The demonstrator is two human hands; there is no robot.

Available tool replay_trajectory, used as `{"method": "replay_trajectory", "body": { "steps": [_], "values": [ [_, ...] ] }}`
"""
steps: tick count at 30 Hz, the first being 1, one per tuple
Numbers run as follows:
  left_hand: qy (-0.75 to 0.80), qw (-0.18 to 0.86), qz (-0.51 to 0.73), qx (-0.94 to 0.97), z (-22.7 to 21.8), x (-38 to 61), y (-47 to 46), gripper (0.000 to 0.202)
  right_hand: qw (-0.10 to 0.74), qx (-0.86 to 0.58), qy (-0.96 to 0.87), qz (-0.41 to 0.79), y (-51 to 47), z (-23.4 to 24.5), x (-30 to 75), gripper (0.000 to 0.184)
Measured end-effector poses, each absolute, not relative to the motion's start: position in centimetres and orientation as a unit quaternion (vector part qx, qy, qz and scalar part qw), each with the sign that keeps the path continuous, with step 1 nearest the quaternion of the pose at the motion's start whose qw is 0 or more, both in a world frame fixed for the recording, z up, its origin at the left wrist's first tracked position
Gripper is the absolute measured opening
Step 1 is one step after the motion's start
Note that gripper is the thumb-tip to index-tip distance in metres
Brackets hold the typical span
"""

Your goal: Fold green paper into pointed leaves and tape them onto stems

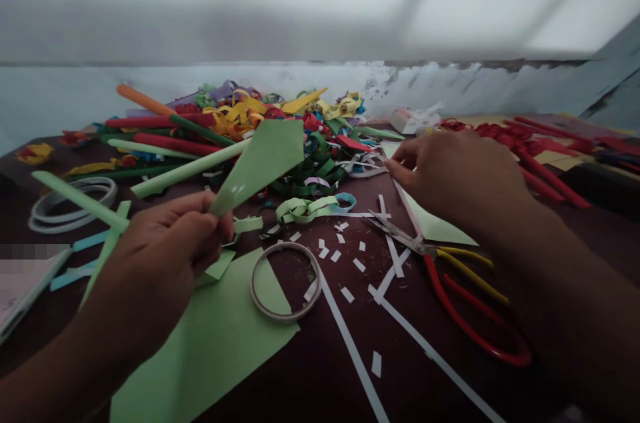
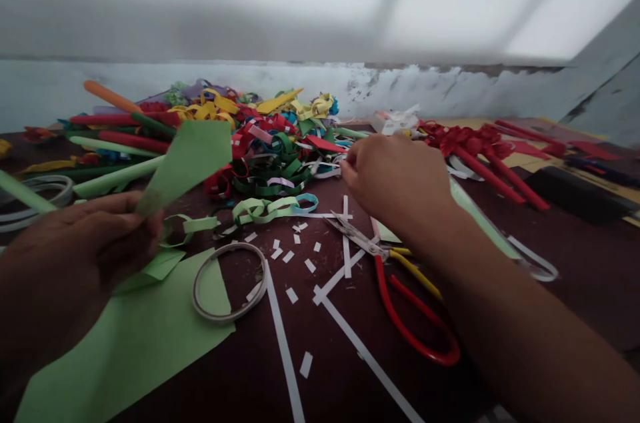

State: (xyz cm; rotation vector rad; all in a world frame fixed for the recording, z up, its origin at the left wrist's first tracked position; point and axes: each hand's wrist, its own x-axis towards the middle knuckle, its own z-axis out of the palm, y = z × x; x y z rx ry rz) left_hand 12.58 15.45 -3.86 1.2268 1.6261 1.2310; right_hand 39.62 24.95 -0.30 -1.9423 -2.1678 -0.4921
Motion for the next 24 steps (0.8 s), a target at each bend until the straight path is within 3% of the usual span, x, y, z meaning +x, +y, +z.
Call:
{"method": "replay_trajectory", "body": {
  "steps": [3,6,8,10,12,15,20,24],
  "values": [
    [0.597,0.384,0.506,0.489,-3.5,12.8,15.3,0.015,0.091,-0.633,-0.742,-0.203,24.8,-1.1,39.9,0.033],
    [0.581,0.379,0.505,0.513,-3.4,13.6,15.3,0.018,0.226,-0.499,-0.813,-0.199,24.0,-2.0,39.3,0.017],
    [0.564,0.374,0.509,0.532,-3.6,13.9,15.3,0.017,0.263,-0.328,-0.904,-0.079,23.0,-2.6,38.3,0.011],
    [0.545,0.377,0.515,0.544,-3.9,14.1,15.4,0.017,0.208,-0.167,-0.959,0.095,21.9,-3.3,37.0,0.008],
    [0.537,0.395,0.510,0.544,-4.2,14.1,15.3,0.019,0.142,-0.080,-0.968,0.192,21.2,-4.1,35.8,0.016],
    [0.527,0.414,0.489,0.559,-4.3,14.1,15.0,0.022,0.145,-0.046,-0.967,0.205,20.9,-5.0,35.1,0.014],
    [0.566,0.320,0.453,0.610,-4.4,14.6,14.2,0.033,0.291,-0.083,-0.906,0.297,20.9,-4.6,35.7,0.017],
    [0.605,0.290,0.440,0.597,-4.7,15.2,13.9,0.031,0.362,-0.101,-0.878,0.297,20.4,-4.2,35.8,0.017]
  ]
}}
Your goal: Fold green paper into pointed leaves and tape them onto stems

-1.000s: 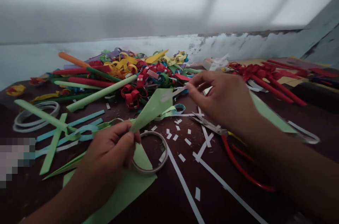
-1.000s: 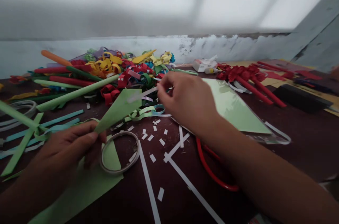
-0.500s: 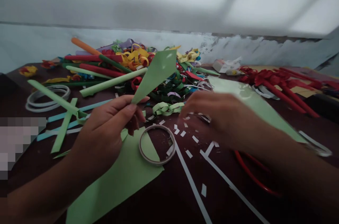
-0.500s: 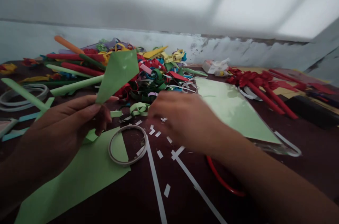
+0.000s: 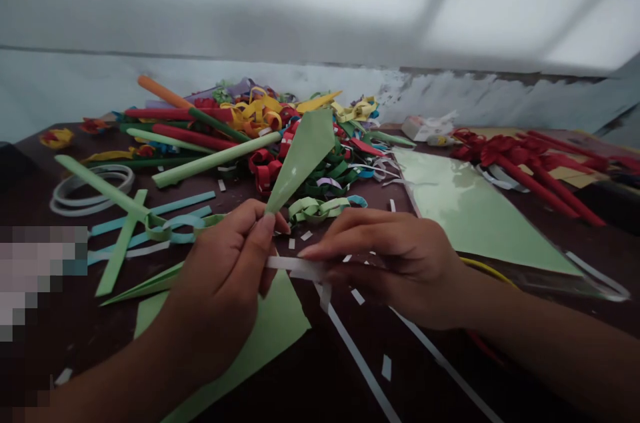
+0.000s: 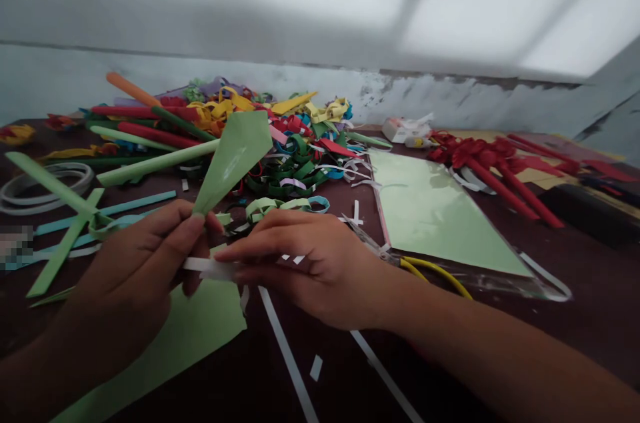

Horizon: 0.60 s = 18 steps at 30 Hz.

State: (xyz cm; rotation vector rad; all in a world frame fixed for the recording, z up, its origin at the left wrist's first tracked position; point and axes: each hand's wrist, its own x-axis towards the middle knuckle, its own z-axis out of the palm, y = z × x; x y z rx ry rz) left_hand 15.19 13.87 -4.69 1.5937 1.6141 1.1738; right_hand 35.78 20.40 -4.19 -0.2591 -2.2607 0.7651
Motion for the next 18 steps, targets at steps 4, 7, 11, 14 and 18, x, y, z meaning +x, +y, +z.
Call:
{"method": "replay_trajectory", "body": {
  "steps": [4,7,11,14,18],
  "values": [
    [0.630,0.318,0.442,0.554,-5.0,15.5,14.0,0.026,0.398,-0.109,-0.890,0.192,20.1,-4.8,35.7,0.023],
    [0.625,0.335,0.455,0.539,-5.0,15.5,14.3,0.025,0.401,-0.131,-0.901,0.098,20.1,-5.2,35.7,0.020],
    [0.621,0.359,0.481,0.504,-4.9,15.2,14.7,0.025,0.370,-0.124,-0.918,0.076,20.2,-5.2,36.1,0.025],
    [0.628,0.370,0.490,0.478,-4.6,14.8,14.9,0.025,0.395,-0.136,-0.905,0.081,20.3,-4.9,36.5,0.025],
    [0.625,0.363,0.512,0.465,-4.0,14.6,14.9,0.022,0.450,-0.236,-0.841,0.184,20.9,-4.7,36.5,0.015]
  ]
}}
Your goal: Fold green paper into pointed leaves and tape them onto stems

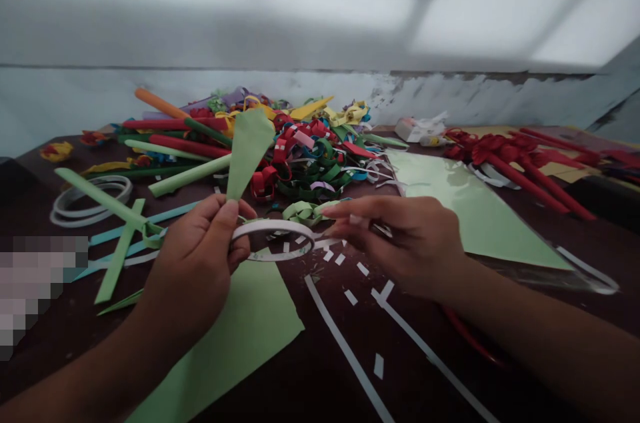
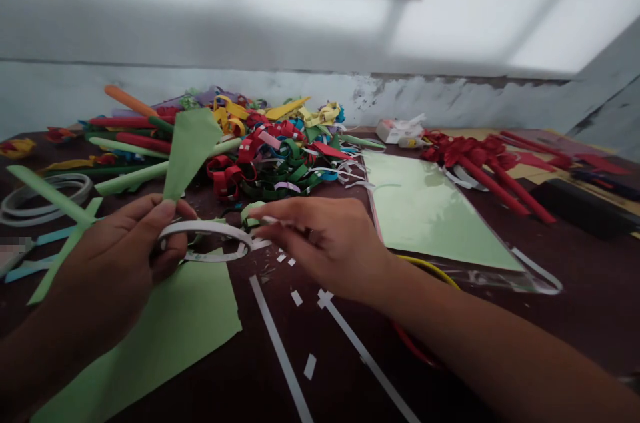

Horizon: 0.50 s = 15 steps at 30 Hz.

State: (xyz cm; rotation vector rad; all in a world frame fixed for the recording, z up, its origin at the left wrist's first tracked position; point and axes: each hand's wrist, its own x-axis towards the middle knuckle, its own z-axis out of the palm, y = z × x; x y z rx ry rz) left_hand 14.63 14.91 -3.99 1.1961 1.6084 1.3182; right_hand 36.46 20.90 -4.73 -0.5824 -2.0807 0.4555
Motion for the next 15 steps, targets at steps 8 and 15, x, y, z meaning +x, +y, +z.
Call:
{"method": "replay_trajectory", "body": {
  "steps": [8,15],
  "values": [
    [0.620,0.360,0.554,0.423,-2.9,14.7,14.8,0.018,0.456,-0.254,-0.773,0.362,22.2,-4.6,36.3,0.028],
    [0.620,0.342,0.545,0.450,-2.9,14.9,14.8,0.019,0.415,-0.124,-0.816,0.383,21.6,-4.5,36.8,0.053]
  ]
}}
